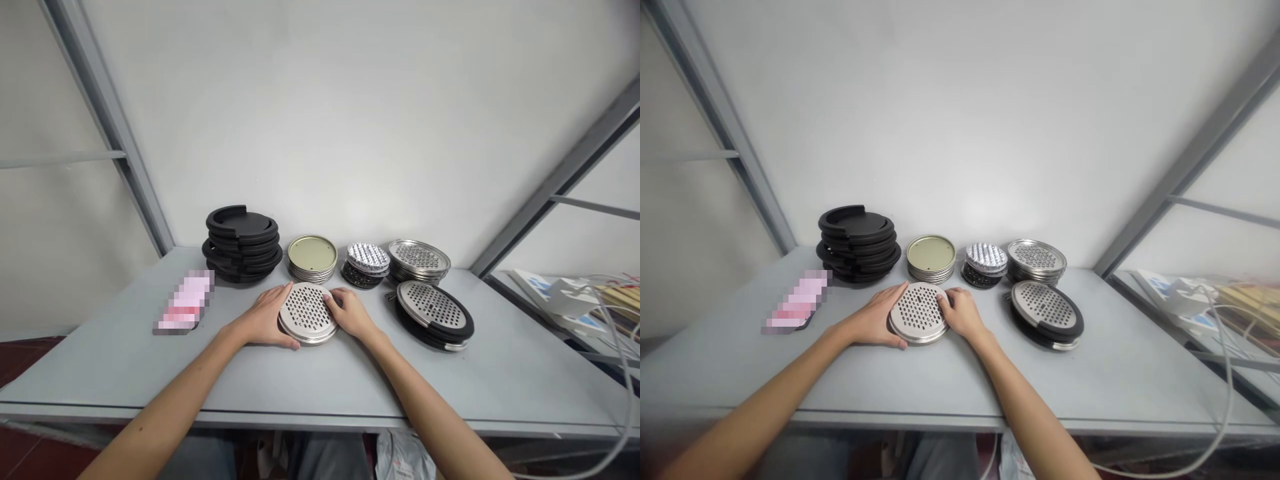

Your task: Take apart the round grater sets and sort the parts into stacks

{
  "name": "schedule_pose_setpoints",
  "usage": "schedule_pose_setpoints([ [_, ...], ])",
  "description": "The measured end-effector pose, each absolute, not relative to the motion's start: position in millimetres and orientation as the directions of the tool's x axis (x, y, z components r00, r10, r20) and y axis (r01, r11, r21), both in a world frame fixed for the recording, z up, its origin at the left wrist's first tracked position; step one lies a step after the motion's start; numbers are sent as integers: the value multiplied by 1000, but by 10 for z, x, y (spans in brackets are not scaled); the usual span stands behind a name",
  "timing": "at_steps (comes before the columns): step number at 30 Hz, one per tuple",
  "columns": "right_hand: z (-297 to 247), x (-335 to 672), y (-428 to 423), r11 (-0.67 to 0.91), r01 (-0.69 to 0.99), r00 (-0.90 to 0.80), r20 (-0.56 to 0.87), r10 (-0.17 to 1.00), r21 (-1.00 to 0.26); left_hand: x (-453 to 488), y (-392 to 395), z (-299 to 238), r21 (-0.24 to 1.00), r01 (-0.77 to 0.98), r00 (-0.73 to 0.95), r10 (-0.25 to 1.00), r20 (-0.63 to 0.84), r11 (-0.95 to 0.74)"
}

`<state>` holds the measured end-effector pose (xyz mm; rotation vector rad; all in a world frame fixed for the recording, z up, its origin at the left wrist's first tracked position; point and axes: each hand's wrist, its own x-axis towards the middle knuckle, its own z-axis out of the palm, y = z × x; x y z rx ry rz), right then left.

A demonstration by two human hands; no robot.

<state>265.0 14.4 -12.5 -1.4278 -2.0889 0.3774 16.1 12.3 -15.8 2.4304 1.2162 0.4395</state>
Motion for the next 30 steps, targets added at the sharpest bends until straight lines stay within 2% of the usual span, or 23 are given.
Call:
schedule_pose_setpoints([
  [7, -207, 2656, 177, 313, 787, -194, 269, 943, -531, 148, 131, -178, 440, 693, 594, 798, 102, -571],
  [30, -293, 2664, 246, 290, 782, -151, 284, 947, -551, 170, 106, -154, 410, 686, 616, 780, 112, -601],
])
